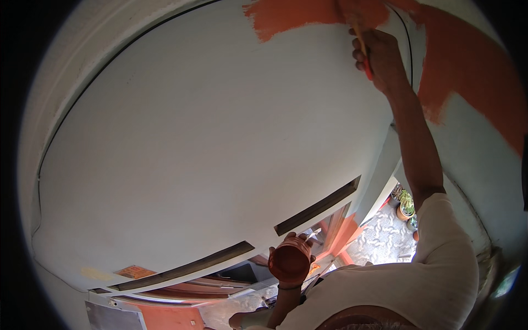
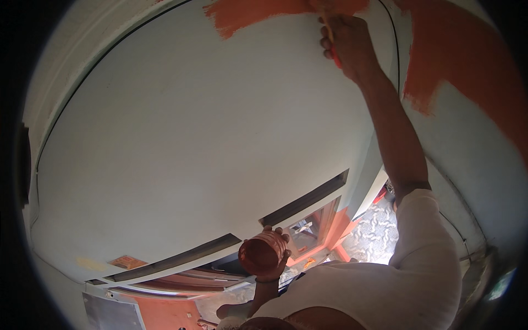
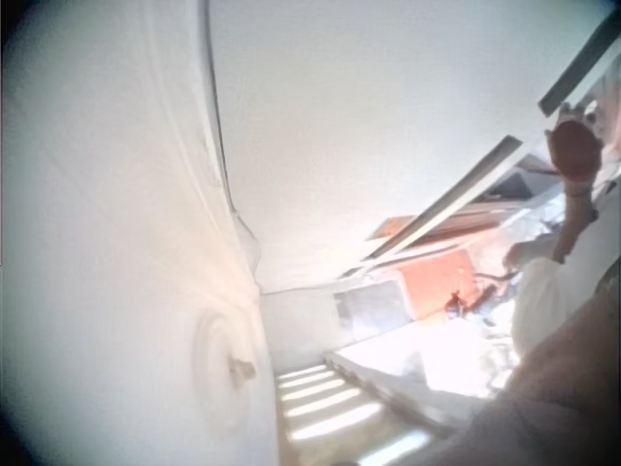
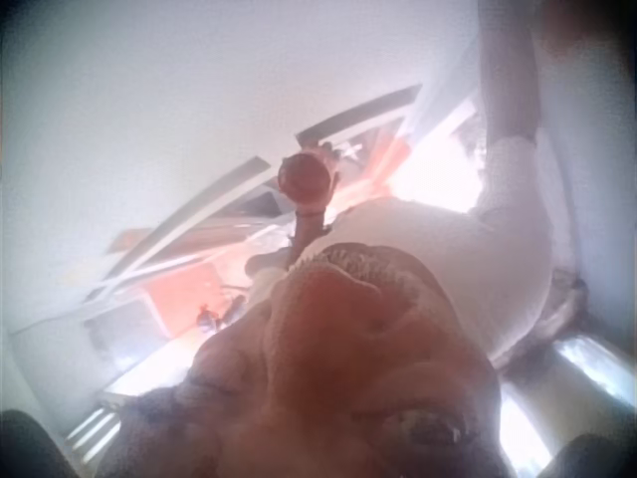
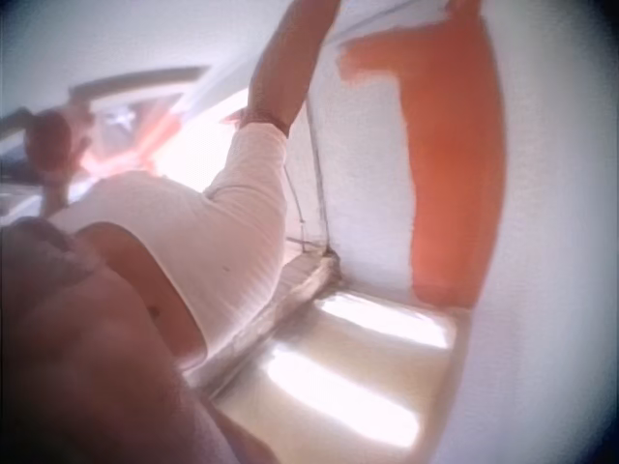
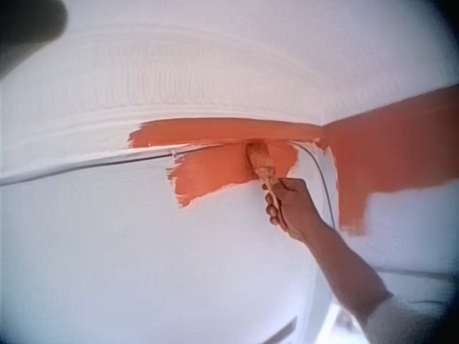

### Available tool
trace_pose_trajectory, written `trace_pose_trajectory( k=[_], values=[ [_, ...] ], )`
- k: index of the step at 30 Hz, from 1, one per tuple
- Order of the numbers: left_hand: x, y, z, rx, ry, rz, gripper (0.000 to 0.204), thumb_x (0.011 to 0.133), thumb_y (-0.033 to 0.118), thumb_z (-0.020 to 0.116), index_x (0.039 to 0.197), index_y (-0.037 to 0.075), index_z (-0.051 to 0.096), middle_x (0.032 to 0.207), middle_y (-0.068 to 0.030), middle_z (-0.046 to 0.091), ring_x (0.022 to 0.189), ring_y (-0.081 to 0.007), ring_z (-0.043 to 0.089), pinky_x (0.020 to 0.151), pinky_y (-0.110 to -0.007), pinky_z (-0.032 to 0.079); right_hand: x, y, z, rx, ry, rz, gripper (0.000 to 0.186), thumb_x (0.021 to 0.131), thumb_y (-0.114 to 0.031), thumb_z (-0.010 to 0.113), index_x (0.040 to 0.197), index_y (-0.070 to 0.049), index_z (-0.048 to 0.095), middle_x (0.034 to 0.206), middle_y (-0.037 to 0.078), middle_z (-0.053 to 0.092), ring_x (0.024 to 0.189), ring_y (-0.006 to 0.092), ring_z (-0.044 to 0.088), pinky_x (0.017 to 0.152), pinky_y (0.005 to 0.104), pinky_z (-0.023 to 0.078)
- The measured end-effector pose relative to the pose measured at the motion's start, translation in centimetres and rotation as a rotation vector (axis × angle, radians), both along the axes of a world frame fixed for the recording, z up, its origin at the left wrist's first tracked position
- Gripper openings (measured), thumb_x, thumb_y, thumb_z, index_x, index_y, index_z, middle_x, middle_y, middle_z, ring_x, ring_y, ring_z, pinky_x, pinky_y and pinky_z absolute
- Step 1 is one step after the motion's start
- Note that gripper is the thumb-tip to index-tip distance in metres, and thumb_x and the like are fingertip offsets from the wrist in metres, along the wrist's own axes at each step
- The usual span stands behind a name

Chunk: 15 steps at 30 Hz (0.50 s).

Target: The person paints a white ceiling with orange paint using a paintbrush and a small container. They repeatedly dip the brush into the container and apply paint in broad strokes across the ceiling surface.

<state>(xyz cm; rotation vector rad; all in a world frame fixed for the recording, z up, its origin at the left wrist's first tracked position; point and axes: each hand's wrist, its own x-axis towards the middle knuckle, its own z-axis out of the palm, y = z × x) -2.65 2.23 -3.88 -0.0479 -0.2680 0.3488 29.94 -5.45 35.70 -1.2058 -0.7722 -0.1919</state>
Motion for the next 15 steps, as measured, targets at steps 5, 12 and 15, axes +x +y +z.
trace_pose_trajectory(
  k=[5,12,15],
  values=[
    [-0.1,-0.9,-2.1,0.068,0.087,0.105,0.079,0.1,0.063,0.059,0.153,0.005,0.046,0.146,-0.0248,0.054,0.134,-0.0453,0.054,0.096,-0.062,0.061,-6.2,3.4,-1.7,-0.225,-0.169,0.068,0.035,0.11,-0.032,0.058,0.11,0.002,0.065,0.074,0.003,0.059,0.057,0.0094,0.057,0.047,0.0269,0.044],
    [-0.9,-0.6,-0.9,0.031,0.038,0.037,0.08,0.099,0.065,0.06,0.153,0.007,0.047,0.149,-0.0219,0.053,0.138,-0.0437,0.052,0.098,-0.063,0.06,0.2,3.6,0.3,-0.087,-0.868,-0.573,0.028,0.108,-0.027,0.062,0.116,0.0,0.065,0.081,0.008,0.069,0.069,0.0168,0.068,0.064,0.0327,0.054],
    [-1.3,-0.7,0.0,0.036,0.062,0.044,0.079,0.1,0.066,0.058,0.153,0.008,0.048,0.15,-0.0218,0.052,0.14,-0.0442,0.05,0.1,-0.064,0.059,3.5,2.6,0.2,-0.105,-0.695,-0.738,0.03,0.107,-0.029,0.065,0.116,-0.001,0.065,0.085,0.012,0.07,0.074,0.0196,0.069,0.071,0.0334,0.056]
  ],
)
